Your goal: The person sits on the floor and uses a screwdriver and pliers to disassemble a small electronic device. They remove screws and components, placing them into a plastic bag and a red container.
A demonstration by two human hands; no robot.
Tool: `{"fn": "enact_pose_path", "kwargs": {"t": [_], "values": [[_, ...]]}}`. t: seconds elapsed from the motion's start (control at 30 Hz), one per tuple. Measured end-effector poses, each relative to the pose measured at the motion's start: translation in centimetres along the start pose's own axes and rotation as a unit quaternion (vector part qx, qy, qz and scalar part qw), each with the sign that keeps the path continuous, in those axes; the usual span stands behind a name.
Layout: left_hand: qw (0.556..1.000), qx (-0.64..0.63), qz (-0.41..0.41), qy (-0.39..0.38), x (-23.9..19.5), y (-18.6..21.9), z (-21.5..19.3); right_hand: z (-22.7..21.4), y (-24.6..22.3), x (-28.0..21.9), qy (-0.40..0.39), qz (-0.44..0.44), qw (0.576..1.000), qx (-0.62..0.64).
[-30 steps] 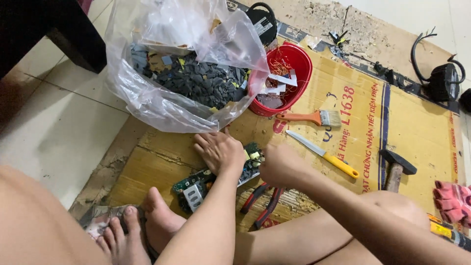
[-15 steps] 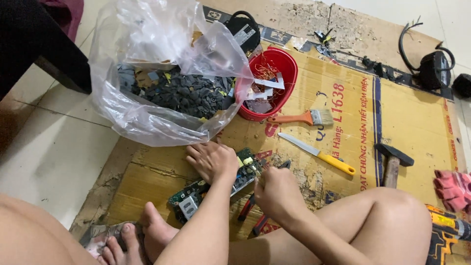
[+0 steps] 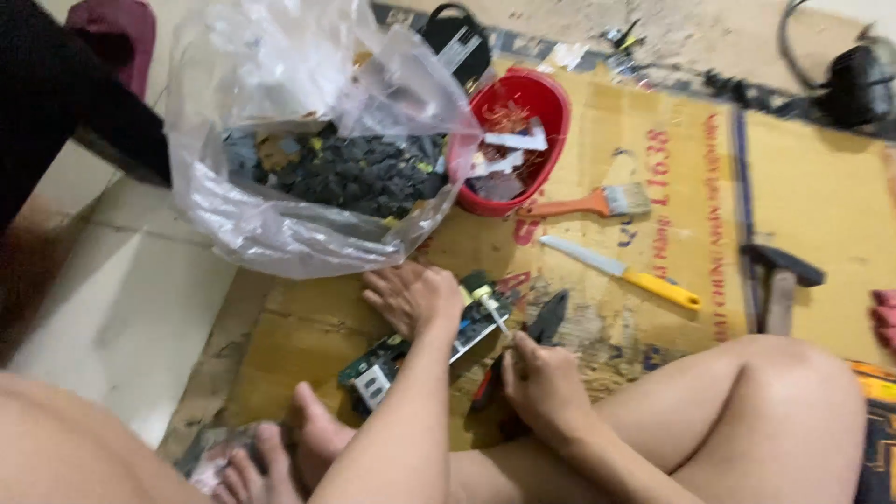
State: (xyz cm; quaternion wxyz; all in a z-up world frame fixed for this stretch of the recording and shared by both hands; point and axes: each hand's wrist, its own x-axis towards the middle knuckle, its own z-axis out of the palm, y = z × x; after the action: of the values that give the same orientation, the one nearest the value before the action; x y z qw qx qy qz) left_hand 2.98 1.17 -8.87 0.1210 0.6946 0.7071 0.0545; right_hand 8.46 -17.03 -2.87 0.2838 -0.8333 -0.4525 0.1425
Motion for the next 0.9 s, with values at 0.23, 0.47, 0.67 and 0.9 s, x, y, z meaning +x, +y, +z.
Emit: {"fn": "enact_pose_path", "kwargs": {"t": [0.23,0.47,0.67,0.9], "values": [[0.997,-0.034,-0.024,-0.061,-0.3,0.1,-1.1,-4.2,-2.8,1.3,-0.094,0.107,0.990,-0.007],[0.998,-0.028,0.011,0.052,-0.6,0.2,-0.4,-7.6,-3.5,3.8,-0.143,0.118,0.979,-0.086],[0.997,-0.060,0.006,0.053,-0.7,0.0,-0.6,-10.8,-4.5,5.2,-0.163,0.116,0.973,-0.115],[0.997,-0.071,0.015,0.040,-0.4,0.1,-0.9,-10.5,-6.3,8.2,-0.247,0.144,0.937,-0.201]]}}
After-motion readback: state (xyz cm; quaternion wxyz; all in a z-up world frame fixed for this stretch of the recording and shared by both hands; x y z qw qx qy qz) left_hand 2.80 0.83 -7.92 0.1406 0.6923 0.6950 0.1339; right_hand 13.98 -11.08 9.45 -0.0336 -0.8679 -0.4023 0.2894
